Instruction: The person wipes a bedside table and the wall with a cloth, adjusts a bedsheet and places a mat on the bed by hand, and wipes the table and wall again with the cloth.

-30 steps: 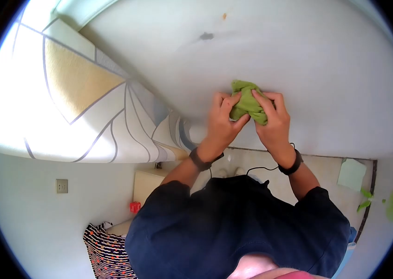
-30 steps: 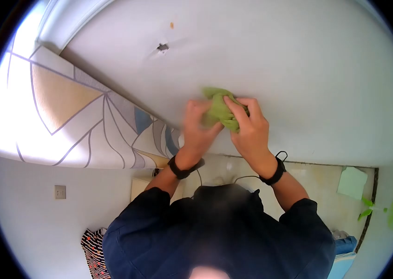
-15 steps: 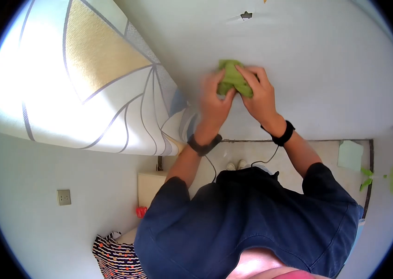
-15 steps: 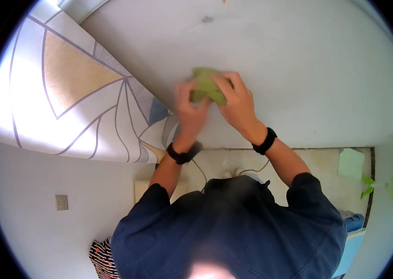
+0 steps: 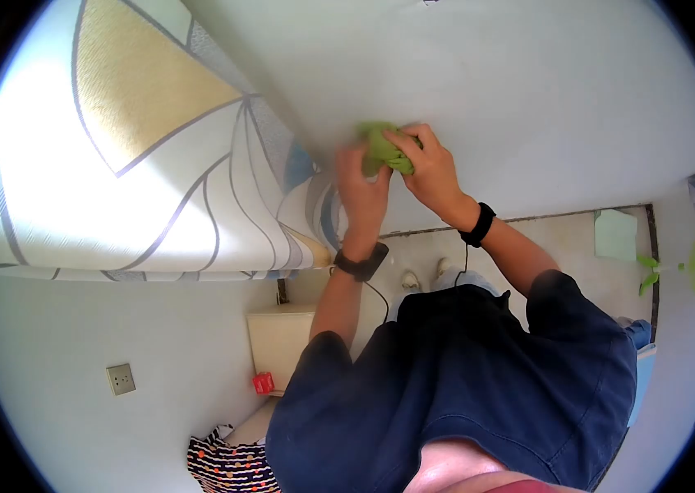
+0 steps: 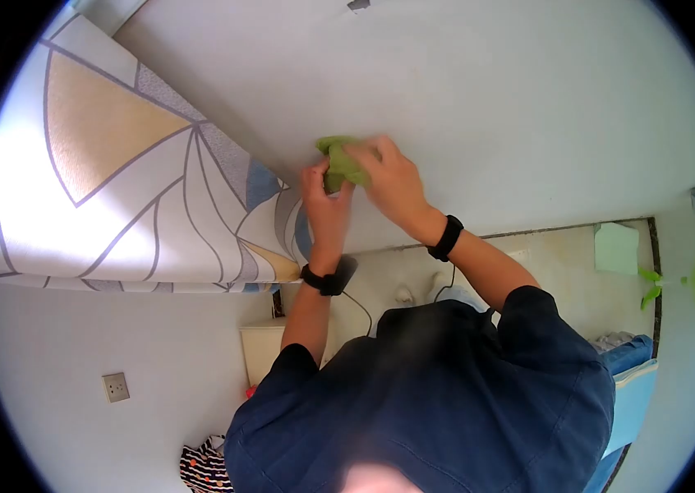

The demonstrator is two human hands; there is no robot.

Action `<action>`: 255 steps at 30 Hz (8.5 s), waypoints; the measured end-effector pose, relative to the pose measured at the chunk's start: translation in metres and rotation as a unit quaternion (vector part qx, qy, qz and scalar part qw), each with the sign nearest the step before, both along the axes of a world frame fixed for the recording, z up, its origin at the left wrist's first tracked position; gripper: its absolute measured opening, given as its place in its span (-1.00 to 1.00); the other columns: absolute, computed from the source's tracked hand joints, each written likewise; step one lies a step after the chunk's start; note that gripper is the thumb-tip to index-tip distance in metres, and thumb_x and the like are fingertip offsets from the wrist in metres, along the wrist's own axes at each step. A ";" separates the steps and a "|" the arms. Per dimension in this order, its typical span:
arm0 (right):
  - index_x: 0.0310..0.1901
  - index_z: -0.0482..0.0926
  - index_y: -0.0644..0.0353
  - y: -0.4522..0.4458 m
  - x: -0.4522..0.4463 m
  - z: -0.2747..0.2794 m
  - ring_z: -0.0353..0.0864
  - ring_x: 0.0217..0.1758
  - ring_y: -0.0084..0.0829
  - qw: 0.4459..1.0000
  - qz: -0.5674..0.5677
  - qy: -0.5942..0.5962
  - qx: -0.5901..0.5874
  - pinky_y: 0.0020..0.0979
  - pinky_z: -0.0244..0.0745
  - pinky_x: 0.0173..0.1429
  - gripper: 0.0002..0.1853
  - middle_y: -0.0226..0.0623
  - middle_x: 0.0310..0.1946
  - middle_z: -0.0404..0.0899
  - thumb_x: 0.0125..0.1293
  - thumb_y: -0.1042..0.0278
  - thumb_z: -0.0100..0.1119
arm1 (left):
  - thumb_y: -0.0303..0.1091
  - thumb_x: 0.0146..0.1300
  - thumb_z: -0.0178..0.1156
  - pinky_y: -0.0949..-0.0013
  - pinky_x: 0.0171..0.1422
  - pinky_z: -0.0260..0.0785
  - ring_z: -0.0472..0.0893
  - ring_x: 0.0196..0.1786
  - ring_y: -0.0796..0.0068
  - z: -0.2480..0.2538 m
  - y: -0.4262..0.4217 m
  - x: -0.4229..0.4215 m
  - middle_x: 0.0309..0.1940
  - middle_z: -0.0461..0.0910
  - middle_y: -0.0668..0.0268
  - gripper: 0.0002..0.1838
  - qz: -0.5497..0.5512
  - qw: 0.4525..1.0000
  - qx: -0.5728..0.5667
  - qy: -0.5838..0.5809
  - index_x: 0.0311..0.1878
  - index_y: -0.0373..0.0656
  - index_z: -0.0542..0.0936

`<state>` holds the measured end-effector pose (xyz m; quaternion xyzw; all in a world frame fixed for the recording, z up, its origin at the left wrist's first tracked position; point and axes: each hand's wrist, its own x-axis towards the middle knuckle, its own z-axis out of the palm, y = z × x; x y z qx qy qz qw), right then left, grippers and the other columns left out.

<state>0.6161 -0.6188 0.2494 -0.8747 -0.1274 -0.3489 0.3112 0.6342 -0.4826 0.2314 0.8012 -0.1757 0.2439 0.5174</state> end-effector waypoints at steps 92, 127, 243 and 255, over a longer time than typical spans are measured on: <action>0.04 0.53 0.20 -0.286 -0.072 0.024 0.54 -0.10 -0.14 0.973 -0.168 -0.079 0.138 -0.24 0.50 -0.11 -0.58 -0.17 -0.12 0.52 0.10 0.70 0.17 | -0.37 -0.07 0.49 0.20 -0.28 0.42 0.54 -0.21 0.17 0.057 -0.309 -0.039 -0.16 0.50 0.18 -0.39 -0.140 0.980 0.082 -0.113 0.15 0.04 0.60; -0.10 0.56 0.13 -0.216 -0.038 -0.054 0.56 -0.30 -0.12 0.998 -0.054 -0.017 0.027 -0.24 0.51 -0.32 -0.67 -0.21 -0.21 0.46 0.05 0.57 0.28 | -0.46 -0.12 0.49 0.23 -0.27 0.44 0.51 -0.24 0.20 -0.038 -0.206 -0.026 -0.21 0.42 0.21 -0.40 -0.058 0.992 0.110 -0.030 0.10 -0.07 0.59; -0.02 0.60 0.22 -0.594 -0.116 0.103 0.57 -0.18 -0.21 0.976 -0.050 -0.156 0.144 -0.32 0.52 -0.15 -0.53 -0.22 -0.16 0.52 -0.04 0.74 0.32 | -0.49 -0.08 0.50 0.23 -0.23 0.46 0.53 -0.21 0.14 0.129 -0.606 -0.094 -0.19 0.48 0.12 -0.35 -0.054 0.965 0.038 -0.253 0.17 -0.02 0.56; -0.10 0.61 0.16 -0.580 -0.119 0.047 0.53 -0.33 -0.24 0.979 -0.093 -0.131 0.125 -0.33 0.47 -0.34 -0.67 -0.27 -0.28 0.41 0.04 0.63 0.32 | -0.48 -0.09 0.50 0.17 -0.16 0.41 0.52 -0.20 0.15 0.072 -0.585 -0.104 -0.21 0.47 0.15 -0.34 -0.083 0.984 0.069 -0.139 0.18 0.00 0.57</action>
